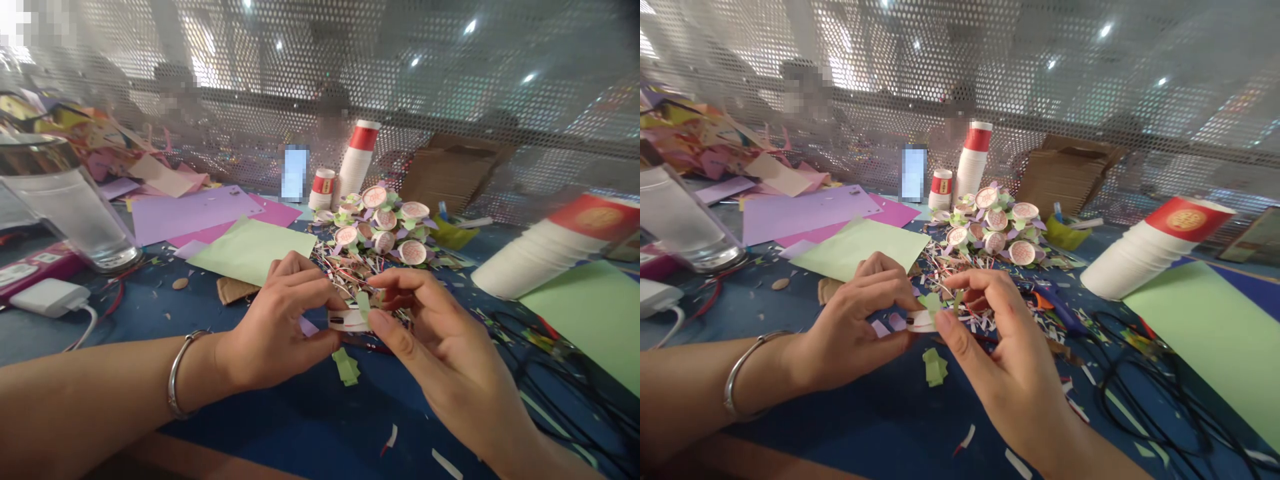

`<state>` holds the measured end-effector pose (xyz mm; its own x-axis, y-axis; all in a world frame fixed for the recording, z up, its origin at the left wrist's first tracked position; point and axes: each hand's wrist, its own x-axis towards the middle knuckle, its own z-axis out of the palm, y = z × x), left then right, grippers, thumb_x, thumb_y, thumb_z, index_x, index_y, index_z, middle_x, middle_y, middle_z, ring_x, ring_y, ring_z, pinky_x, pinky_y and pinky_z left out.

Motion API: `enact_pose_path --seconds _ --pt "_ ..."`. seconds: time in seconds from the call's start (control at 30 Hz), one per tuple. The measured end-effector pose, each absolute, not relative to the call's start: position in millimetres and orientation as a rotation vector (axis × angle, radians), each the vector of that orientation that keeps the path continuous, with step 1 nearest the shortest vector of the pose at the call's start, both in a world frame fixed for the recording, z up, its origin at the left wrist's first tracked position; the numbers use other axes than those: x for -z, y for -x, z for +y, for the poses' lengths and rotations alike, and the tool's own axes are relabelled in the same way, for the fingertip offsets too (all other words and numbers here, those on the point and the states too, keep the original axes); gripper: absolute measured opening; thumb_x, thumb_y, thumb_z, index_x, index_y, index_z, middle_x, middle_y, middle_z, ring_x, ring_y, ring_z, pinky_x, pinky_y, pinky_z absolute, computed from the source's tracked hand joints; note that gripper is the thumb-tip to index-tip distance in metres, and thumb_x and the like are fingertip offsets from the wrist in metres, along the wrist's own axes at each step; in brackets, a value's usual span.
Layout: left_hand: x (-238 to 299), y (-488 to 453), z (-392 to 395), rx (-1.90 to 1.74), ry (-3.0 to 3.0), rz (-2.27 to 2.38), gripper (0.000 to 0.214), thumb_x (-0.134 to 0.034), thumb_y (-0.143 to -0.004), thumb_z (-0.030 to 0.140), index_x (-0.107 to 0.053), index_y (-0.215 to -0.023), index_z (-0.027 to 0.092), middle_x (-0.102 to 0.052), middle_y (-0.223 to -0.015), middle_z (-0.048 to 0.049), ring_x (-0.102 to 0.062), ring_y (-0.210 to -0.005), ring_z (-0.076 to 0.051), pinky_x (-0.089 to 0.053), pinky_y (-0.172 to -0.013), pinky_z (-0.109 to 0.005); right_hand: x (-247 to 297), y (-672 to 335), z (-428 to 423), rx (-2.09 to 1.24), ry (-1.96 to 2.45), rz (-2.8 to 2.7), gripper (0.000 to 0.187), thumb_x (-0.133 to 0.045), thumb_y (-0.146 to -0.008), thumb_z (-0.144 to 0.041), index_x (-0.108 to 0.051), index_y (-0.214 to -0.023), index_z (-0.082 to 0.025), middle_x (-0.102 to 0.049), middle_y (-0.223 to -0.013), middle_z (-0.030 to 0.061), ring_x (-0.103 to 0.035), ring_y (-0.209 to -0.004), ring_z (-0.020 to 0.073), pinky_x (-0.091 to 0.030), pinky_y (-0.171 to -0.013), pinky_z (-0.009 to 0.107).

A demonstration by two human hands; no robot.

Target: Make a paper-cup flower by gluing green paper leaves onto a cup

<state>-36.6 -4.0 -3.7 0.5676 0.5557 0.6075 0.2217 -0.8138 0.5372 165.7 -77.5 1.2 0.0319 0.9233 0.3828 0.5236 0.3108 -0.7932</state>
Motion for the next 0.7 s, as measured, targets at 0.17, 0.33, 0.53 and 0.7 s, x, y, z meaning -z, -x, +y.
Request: enact_pose_path --seconds 0.17,0.33,0.53,0.7 --pt "5.1 37.6 -3.3 -1.125 -2.445 0.608 0.014 -0.068 -0.074 0.006 -0.064 -0.081 0.018 -0.066 -0.079 0.0009 -0.048 -0.087 -0.019 -0.036 -0.084 -0.035 -3.3 -165.6 -78.3 -0.543 1.339 -1.603 0.024 -0.062 -0.1 -0.045 -0.061 -0.12 -0.031 -0.069 -0.111 0.0036 -0.066 -0.096 0.0201 -0.051 -0.09 0.038" --pt "3.3 36.9 -4.5 -1.111 -2.461 0.631 0.017 -0.068 -0.071 0.004 -0.065 -0.079 0.018 -0.065 -0.077 0.0014 -0.048 -0.086 -0.019 -0.035 -0.084 -0.035 -4.3 -166.5 -77.0 -0.529 1.34 -1.64 0.025 -0.065 -0.099 -0.044 -0.061 -0.121 -0.032 -0.067 -0.115 0.0036 -0.065 -0.1 0.0211 -0.05 -0.091 0.038" --pt "7.6 36.5 3.3 -1.056 -2.095 0.679 0.01 -0.077 -0.085 0.026 -0.069 -0.086 0.02 -0.067 -0.085 -0.0018 -0.056 -0.09 -0.019 -0.044 -0.08 -0.032 -5.6 -178.1 -75.0 -0.394 1.349 -1.533 0.021 -0.061 -0.102 -0.045 -0.063 -0.119 -0.034 -0.065 -0.109 0.0011 -0.062 -0.101 0.0195 -0.048 -0.083 0.032" --pt "15.7 35.3 9.3 -0.964 -1.674 0.701 0.03 -0.084 -0.081 0.042 -0.07 -0.094 0.019 -0.067 -0.088 -0.002 -0.06 -0.077 -0.014 -0.048 -0.068 -0.027 -4.9 -178.6 -74.9 -0.174 1.258 -1.686 0.019 -0.067 -0.099 -0.033 -0.064 -0.118 -0.031 -0.061 -0.116 0.003 -0.059 -0.108 0.0213 -0.046 -0.095 0.036"
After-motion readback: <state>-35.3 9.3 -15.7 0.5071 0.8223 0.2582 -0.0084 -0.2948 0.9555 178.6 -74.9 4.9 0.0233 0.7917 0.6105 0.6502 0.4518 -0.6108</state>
